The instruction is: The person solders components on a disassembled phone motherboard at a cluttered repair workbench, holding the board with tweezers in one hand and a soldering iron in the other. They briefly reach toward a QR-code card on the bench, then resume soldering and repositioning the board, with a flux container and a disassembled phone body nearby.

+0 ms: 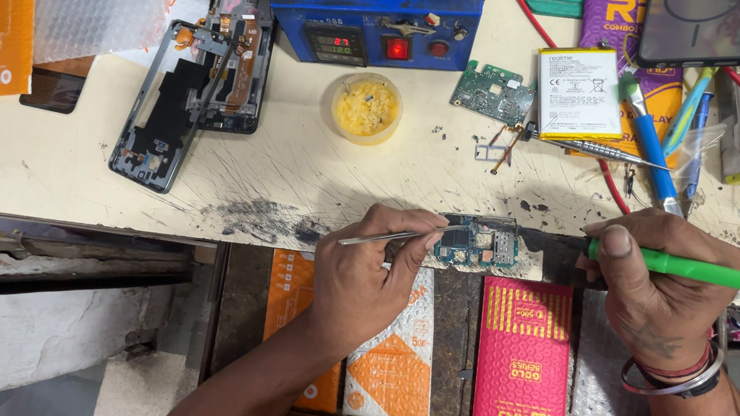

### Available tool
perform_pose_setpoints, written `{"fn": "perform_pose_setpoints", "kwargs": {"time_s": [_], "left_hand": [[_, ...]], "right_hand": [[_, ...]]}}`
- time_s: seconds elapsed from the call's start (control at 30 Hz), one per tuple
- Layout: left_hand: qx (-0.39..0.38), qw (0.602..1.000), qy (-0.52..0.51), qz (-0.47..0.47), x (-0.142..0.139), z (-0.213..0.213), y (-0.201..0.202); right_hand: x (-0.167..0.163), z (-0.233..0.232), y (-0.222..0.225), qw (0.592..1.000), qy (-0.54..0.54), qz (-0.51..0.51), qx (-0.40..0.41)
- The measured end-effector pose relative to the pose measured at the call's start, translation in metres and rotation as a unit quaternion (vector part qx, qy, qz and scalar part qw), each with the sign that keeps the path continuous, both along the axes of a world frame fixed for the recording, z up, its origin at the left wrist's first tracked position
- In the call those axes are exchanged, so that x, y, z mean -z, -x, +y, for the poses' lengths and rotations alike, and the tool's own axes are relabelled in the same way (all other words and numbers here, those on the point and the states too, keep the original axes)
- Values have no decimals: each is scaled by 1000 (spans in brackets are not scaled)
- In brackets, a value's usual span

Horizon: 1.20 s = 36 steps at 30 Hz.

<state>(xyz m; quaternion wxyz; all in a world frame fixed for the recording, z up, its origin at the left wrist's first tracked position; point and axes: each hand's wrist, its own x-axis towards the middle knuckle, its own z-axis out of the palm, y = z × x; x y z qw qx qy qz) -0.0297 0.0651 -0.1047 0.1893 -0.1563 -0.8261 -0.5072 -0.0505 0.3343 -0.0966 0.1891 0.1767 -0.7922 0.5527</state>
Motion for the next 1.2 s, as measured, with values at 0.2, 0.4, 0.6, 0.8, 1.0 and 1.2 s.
{"fn": "perform_pose_setpoints", "kwargs": {"time_s": [0.2,0.4,0.6,0.8,1.0,1.2], "left_hand": [[-5,1000,18,-12,1,0,2],[-19,999,23,-27,-3,-1,2],[-22,999,26,-6,-3,-1,3],[-23,999,18,-29,-3,0,3],[-28,999,9,-25,-5,-1,3],[-23,1000,4,-13,-3,1,4]], "right_hand": [[-1,0,1,1000,5,-4,-12],[-2,0,0,1000,15,-7,-21],[-3,0,1,1000,-2,-4,-17],[-2,1,1,1000,-6,-1,-21],[-4,-1,1,1000,-13,0,-19],[-4,0,1,999,-6,-38,-32]]}}
